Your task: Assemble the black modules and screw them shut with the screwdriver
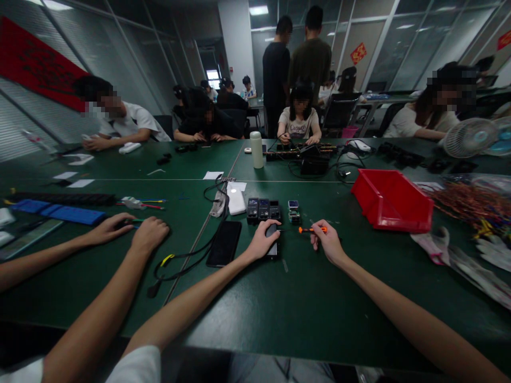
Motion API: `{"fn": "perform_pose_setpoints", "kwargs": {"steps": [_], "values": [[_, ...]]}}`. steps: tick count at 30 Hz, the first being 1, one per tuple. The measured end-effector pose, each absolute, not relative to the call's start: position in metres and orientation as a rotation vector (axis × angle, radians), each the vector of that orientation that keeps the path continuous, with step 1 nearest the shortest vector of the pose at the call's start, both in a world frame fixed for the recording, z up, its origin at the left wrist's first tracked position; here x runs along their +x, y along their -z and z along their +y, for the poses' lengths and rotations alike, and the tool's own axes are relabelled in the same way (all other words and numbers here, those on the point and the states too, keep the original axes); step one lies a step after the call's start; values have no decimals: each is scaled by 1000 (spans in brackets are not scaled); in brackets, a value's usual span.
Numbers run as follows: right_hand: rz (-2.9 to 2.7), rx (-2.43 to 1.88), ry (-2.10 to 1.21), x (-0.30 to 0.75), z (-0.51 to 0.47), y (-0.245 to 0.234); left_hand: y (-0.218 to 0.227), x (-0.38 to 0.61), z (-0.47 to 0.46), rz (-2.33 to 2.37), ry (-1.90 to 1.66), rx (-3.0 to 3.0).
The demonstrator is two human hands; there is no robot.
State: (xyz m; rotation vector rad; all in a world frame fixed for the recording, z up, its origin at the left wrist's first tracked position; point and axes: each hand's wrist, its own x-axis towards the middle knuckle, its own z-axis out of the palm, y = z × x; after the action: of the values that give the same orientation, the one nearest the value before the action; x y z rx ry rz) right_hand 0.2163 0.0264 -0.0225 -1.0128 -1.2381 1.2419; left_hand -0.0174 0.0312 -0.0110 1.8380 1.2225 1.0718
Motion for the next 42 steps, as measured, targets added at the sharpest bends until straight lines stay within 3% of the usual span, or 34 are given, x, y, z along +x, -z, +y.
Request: {"fn": "perform_pose_setpoints", "kwargs": {"steps": [42], "values": [[-1230, -957, -1264, 216, 27, 22, 12, -18, 32, 1218, -1081, 1839]]}}
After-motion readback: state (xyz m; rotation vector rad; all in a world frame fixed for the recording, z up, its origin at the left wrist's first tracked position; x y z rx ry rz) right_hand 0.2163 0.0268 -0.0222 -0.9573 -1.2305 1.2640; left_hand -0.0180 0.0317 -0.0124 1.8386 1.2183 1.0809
